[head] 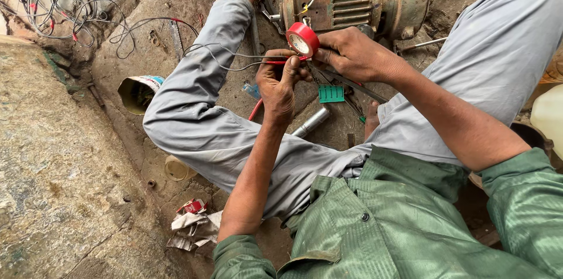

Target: The person sits on the floor and repairs an electrical motor by stripping wires with pliers and wrapping connections with red electrical tape. The person handles the motor, wires, pliers, and tape throughout the process.

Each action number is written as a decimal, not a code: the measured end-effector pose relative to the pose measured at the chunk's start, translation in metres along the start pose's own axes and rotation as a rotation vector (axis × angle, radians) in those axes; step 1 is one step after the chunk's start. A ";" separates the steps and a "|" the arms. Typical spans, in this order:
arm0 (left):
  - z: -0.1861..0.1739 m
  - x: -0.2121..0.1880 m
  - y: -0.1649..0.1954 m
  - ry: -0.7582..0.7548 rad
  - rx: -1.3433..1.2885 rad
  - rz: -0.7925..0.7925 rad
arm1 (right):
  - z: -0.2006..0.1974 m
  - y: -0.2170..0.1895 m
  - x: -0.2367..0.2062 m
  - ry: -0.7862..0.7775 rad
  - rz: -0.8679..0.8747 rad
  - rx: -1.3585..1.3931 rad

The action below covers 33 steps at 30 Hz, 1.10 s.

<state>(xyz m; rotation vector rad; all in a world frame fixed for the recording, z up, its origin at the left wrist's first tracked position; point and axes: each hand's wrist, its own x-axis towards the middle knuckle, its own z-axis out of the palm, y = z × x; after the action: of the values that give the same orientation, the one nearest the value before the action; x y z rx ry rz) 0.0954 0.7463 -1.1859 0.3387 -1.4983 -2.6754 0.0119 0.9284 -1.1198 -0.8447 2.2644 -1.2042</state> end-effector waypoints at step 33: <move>-0.016 -0.009 0.006 -0.132 -0.093 0.051 | 0.023 0.014 0.004 0.150 -0.005 -0.129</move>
<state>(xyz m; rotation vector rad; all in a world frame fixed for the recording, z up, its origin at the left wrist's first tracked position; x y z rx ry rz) 0.1075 0.7312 -1.1871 0.1191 -1.3866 -2.7640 0.0190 0.9179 -1.1442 -0.8325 2.4848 -1.1695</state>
